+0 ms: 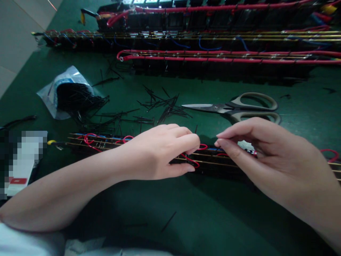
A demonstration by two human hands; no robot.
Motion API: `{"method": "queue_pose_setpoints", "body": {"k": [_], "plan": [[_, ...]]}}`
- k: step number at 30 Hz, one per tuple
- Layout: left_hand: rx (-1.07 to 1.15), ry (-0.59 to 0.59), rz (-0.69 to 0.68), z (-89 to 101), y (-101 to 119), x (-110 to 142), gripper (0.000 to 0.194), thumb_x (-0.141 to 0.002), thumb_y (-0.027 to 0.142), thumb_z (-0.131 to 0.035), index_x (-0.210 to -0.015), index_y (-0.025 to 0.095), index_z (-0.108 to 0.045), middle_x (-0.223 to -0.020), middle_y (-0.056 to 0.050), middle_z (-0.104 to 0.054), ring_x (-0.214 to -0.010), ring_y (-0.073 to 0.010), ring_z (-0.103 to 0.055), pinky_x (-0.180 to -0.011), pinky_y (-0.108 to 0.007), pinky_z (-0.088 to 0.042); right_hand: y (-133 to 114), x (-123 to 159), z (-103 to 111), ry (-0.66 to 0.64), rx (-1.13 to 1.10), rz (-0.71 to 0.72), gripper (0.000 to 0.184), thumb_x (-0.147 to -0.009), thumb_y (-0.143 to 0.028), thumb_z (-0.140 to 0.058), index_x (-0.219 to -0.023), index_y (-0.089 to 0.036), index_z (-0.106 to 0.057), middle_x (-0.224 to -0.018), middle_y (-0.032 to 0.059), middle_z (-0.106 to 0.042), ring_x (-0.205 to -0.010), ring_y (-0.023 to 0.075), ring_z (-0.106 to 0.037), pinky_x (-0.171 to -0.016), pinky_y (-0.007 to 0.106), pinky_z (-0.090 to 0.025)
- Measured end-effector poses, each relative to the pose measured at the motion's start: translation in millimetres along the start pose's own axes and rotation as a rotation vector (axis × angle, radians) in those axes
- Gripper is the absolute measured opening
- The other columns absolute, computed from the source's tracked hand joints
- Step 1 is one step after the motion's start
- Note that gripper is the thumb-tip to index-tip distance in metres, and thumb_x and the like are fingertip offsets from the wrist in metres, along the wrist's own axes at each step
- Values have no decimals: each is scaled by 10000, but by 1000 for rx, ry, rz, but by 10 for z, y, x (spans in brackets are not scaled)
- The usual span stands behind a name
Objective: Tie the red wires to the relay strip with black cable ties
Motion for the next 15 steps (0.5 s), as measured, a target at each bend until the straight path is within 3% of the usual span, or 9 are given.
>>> {"method": "queue_pose_setpoints", "body": {"k": [3, 7, 12, 15], "plan": [[-5, 3, -4, -5, -3, 1, 135, -997, 293, -676, -1040, 205, -581, -1046, -37, -683, -927, -198, -608, -788, -311, -446, 22, 1, 5, 23, -37, -17, 74, -989, -377, -714, -979, -304, -717, -868, -11, -762, -706, 183, -725, -633, 333, -609], [8, -9, 1, -3, 0, 9, 135, -1001, 300, -669, -1049, 209, -582, -1071, -44, -694, -952, -205, -621, -805, -317, -455, 50, 24, 13, 51, -193, -123, 213, -945, -426, -779, -1122, -344, -695, -842, -26, -801, -696, 196, -777, -493, 271, -584], [2, -11, 11, 12, 3, 5, 134, -999, 305, -664, -1037, 207, -581, -1055, -45, -689, -942, -205, -616, -800, -318, -454, 81, 50, 6, -23, -353, -119, 225, -1039, -361, -671, -1261, -397, -649, -950, -41, -871, -897, 191, -846, -819, 272, -699], [1, -13, 9, 11, 1, -2, 129, -999, 303, -662, -1040, 209, -583, -1047, -42, -686, -932, -200, -613, -789, -313, -446, 109, 60, -4, -40, -307, -88, 229, -1031, -385, -679, -1259, -393, -649, -964, -33, -878, -891, 219, -850, -763, 304, -712]]}}
Point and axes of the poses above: each hand's wrist, its own x-axis away from the middle knuckle, its own z-axis out of the back of the hand, y = z × x, the point moved 1 cm from there along -x, towards the middle knuckle
